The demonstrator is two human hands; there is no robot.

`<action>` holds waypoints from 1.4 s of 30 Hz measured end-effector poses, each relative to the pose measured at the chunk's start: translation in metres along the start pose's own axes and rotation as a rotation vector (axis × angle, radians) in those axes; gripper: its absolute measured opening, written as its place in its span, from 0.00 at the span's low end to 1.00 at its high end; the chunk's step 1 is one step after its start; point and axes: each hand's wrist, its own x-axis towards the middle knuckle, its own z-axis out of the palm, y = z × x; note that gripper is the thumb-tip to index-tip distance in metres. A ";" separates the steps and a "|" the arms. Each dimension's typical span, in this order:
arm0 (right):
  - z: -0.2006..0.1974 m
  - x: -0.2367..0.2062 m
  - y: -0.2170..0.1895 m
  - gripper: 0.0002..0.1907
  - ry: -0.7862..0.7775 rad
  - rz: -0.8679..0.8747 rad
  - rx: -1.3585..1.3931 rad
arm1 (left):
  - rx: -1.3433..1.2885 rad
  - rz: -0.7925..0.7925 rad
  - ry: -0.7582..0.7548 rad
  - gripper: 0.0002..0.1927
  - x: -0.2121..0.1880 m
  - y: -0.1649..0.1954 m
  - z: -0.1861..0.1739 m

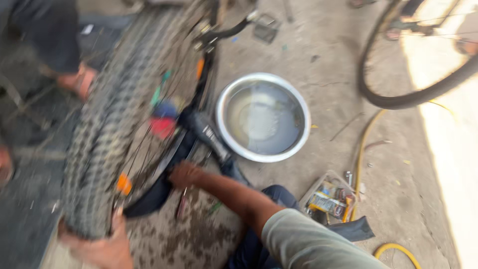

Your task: The person sits on the ground repairing a bicycle flat tire. They work the tire at the rim, pull the inner tube out, lift and stretch the tube, and press the tire and rim by hand while a water basin sits nearby, continuing to work the tube and tire bead at the wheel.

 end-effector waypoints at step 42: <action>0.125 0.071 0.181 0.34 -0.348 1.665 2.661 | -1.131 -0.630 -0.116 0.45 -0.017 0.025 0.035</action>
